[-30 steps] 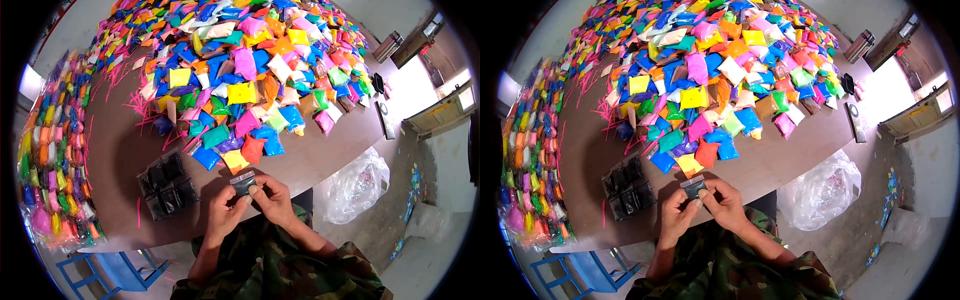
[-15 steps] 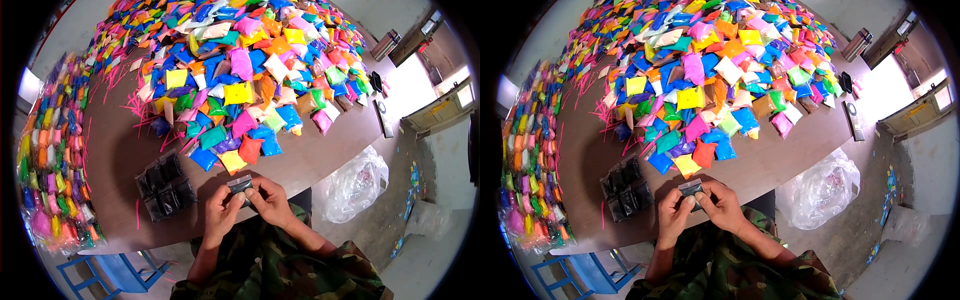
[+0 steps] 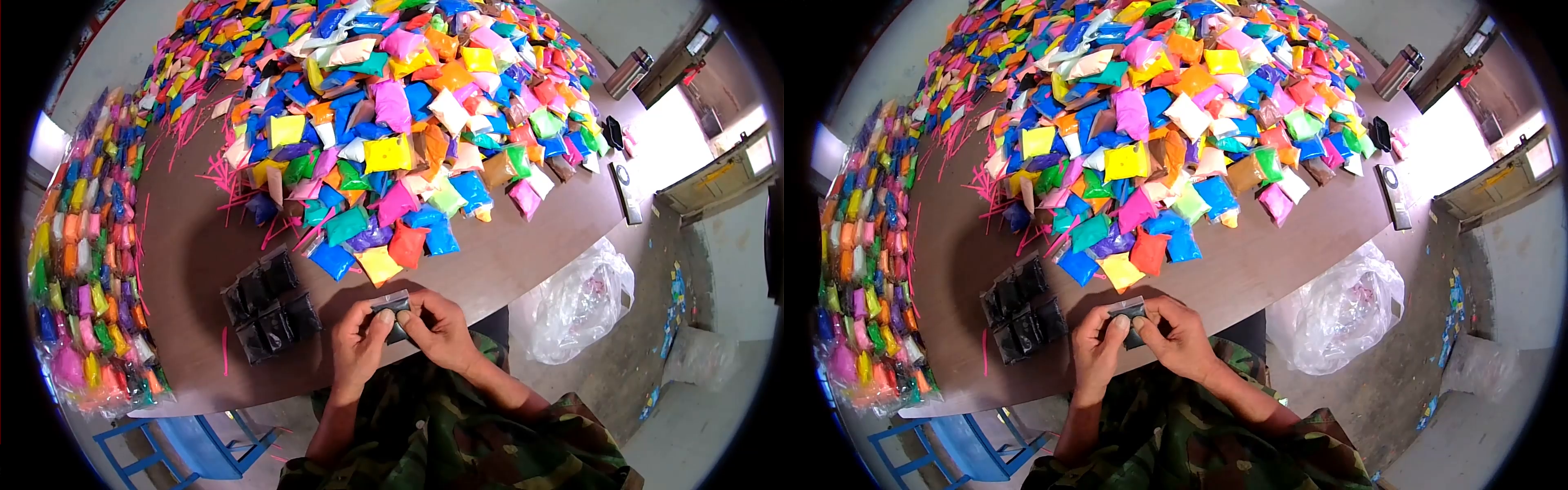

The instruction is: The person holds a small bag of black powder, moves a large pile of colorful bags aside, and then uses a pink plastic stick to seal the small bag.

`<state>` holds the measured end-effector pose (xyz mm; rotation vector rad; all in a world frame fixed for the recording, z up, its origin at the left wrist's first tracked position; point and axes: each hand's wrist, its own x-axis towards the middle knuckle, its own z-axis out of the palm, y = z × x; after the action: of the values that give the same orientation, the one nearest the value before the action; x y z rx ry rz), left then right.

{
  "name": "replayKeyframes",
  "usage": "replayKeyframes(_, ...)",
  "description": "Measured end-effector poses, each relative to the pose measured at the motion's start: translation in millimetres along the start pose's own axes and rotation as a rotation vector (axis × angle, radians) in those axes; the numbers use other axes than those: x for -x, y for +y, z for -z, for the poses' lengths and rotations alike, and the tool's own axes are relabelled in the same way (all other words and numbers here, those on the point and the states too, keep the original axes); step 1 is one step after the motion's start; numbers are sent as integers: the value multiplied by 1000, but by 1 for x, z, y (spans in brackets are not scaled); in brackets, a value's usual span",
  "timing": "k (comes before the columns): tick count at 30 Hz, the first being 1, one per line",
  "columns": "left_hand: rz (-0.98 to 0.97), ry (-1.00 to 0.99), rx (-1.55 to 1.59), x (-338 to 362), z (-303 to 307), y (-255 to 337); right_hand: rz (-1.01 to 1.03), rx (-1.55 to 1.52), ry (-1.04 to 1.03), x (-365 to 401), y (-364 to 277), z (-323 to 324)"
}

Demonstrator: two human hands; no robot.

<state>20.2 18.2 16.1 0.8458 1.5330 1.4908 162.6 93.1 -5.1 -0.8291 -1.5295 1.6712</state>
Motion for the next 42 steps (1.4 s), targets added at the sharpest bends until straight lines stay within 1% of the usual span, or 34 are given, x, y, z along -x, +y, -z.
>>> replayKeyframes(3, -35, -10, 16, 0, 2, -9, -7, 34, -14, -1, -7, 0)
replayKeyframes(6, -47, -23, 18, 0, 2, -10, 35, 28, -4, -2, -4, 1)
replayKeyframes(9, -11, -37, 18, 0, -3, 3, -23, -81, 51, 0, -8, -2)
replayKeyframes(12, 32, -124, -34, 1, 1, 3, -2, -85, 89, 0, -1, -2)
replayKeyframes(15, -26, -106, -77, -1, 3, -8, 48, -68, 78, -3, 0, -4)
replayKeyframes(18, -30, -90, -69, -2, 4, -17, -10, -61, 18, -3, -5, -1)
replayKeyframes(22, -9, -76, -62, -1, 0, -9, -67, -146, 48, -1, -11, -2)
replayKeyframes(23, -36, -89, -127, -2, 1, -4, -77, -154, 59, 0, -8, -1)
replayKeyframes(24, -18, -101, -116, -1, 1, -2, -88, -161, 70, 2, -7, -1)
replayKeyframes(25, -37, -108, -99, -1, 0, -4, -134, -206, 99, 4, -7, -2)
replayKeyframes(26, -56, -117, -82, -1, 0, -8, -65, -157, 111, 3, 1, -2)
replayKeyframes(27, -32, -151, -113, -1, 3, -9, -77, -193, 110, 3, -1, -4)
replayKeyframes(28, -18, -143, -85, -1, 4, -9, -91, -226, 111, 3, -4, -6)
replayKeyframes(31, 2, -126, -20, -2, 3, -8, -35, -168, 87, -2, -6, -9)
replayKeyframes(34, -17, -148, -41, -3, 4, -6, -118, -131, 30, -3, -11, -2)
replayKeyframes(40, -138, -163, -93, -2, 6, -9, -54, -173, 73, 1, 0, -2)
replayKeyframes(42, -90, -156, -75, -2, 7, -4, -10, -166, 101, -2, -3, -6)
